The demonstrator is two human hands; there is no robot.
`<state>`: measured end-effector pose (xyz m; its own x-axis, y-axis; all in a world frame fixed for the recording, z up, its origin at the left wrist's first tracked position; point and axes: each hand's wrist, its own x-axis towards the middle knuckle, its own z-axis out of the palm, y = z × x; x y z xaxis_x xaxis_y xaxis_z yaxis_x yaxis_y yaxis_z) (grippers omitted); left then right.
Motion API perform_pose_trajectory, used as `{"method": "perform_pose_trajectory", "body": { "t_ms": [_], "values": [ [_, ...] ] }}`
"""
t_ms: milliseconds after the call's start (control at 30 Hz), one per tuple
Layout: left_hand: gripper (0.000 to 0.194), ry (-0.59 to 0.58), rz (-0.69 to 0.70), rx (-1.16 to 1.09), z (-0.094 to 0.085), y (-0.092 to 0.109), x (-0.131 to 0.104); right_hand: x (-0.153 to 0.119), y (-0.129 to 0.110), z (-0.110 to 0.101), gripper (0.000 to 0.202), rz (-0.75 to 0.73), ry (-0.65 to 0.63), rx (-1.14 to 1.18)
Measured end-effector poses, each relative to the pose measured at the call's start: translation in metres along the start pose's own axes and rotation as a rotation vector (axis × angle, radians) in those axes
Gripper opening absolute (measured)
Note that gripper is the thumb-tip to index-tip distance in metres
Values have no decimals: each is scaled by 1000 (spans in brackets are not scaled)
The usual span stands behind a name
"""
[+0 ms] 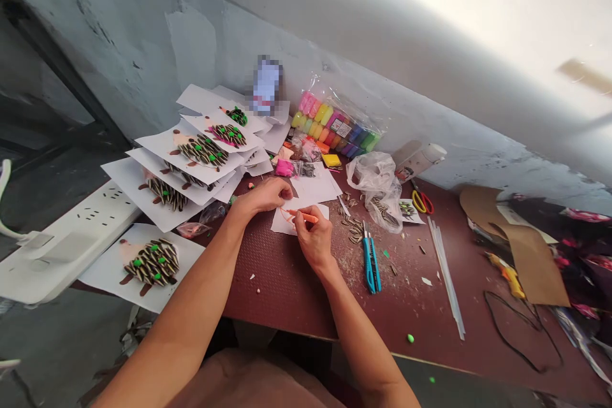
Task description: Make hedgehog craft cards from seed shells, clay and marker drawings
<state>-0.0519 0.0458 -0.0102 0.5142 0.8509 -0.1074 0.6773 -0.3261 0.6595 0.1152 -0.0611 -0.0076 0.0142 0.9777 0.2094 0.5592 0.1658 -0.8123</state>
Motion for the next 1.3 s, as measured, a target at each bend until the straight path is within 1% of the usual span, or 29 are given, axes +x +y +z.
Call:
{"method": "perform_pose_trajectory", "body": {
  "t_ms": [267, 567, 800, 1000, 1200, 1300],
  "values": [
    [34, -2, 5, 2, 0, 1, -1, 1, 5, 6, 27, -36, -64, 2],
    [36, -7, -14, -2, 0, 3, -1, 1, 4, 6, 27, -32, -73, 12],
    [37, 2, 12, -5, 2, 0, 1, 2, 5, 5, 23, -34, -71, 1],
    [36, 10, 9, -8, 2, 0, 1, 1, 3, 5, 26, -48, -71, 6],
    [37, 23, 0, -5, 2, 2, 0, 2, 0, -2, 27, -24, -7, 11],
    [36, 26, 4, 6, 2, 2, 0, 3, 2, -5, 27, -23, -9, -30]
  ]
}}
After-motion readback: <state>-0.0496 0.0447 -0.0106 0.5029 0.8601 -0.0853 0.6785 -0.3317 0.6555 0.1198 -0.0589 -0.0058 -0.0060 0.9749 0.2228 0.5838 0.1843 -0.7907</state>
